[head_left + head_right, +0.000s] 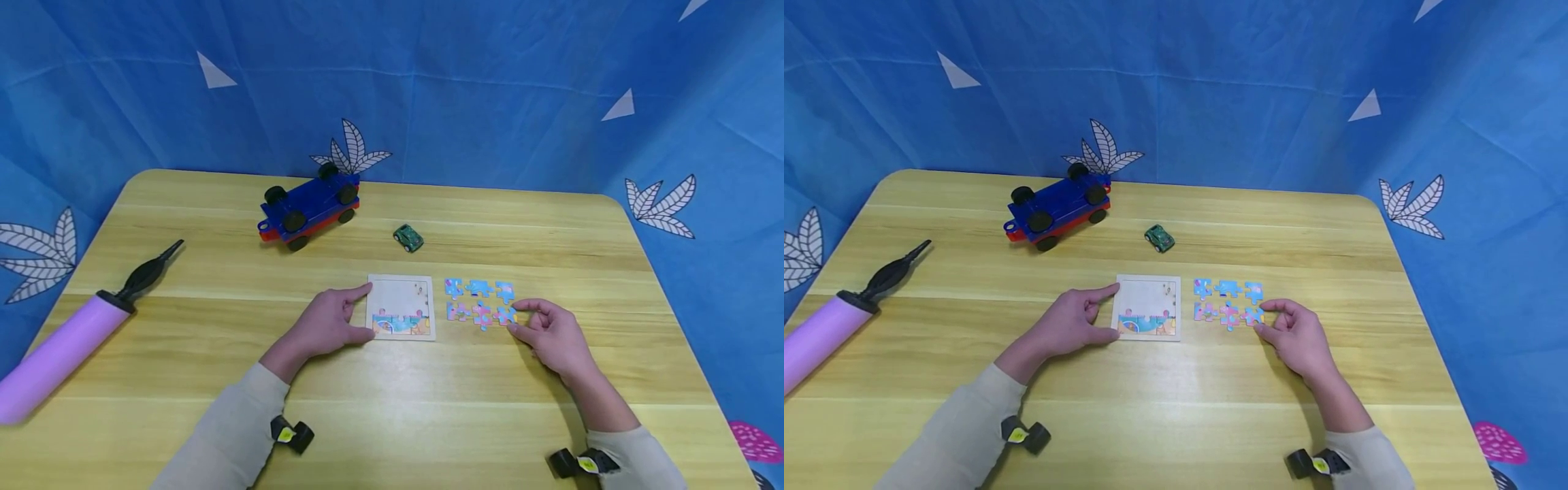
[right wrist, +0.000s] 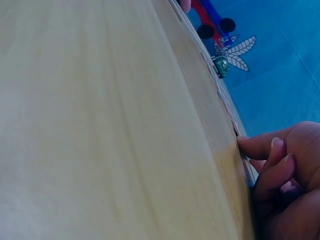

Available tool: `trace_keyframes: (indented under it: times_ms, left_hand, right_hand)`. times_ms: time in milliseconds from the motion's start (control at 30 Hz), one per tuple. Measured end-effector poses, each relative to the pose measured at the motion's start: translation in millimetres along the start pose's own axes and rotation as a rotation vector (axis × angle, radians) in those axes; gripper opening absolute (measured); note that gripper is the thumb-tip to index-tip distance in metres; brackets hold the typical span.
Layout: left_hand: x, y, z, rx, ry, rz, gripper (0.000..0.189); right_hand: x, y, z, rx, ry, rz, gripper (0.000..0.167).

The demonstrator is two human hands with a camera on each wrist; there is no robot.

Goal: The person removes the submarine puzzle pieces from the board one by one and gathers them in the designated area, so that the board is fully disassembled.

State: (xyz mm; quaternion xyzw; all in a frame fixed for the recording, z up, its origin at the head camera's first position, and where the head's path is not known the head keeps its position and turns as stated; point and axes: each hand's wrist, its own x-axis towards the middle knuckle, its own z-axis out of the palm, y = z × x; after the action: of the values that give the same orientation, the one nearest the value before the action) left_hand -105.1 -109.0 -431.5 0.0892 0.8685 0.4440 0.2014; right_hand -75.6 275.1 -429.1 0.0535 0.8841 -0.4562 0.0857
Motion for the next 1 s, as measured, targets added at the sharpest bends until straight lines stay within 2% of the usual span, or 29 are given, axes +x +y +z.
trace_keyframes:
  times_ms: [267, 533, 733, 1000]
  left_hand:
    - [-0.5, 0.8, 0.4, -0.009, 0.003, -0.016, 0.085]
    - [-0.4, 0.3, 0.4, -0.007, -0.004, 0.005, 0.084]
    - [0.0, -0.6, -0.1, 0.005, -0.012, 0.010, 0.085]
    - [-0.3, -2.6, -1.4, 0.021, -0.030, 0.051, 0.088]
  right_hand:
    - [1.1, 1, 0, 0.034, -0.018, 0.014, 0.039]
    - [0.8, 1, -1, 0.064, -0.028, 0.029, 0.040]
    - [-0.3, 0, 0, 0.077, -0.006, 0.024, 0.042]
    - [-7.4, -9, 8, 0.136, 0.029, -0.001, 0.043]
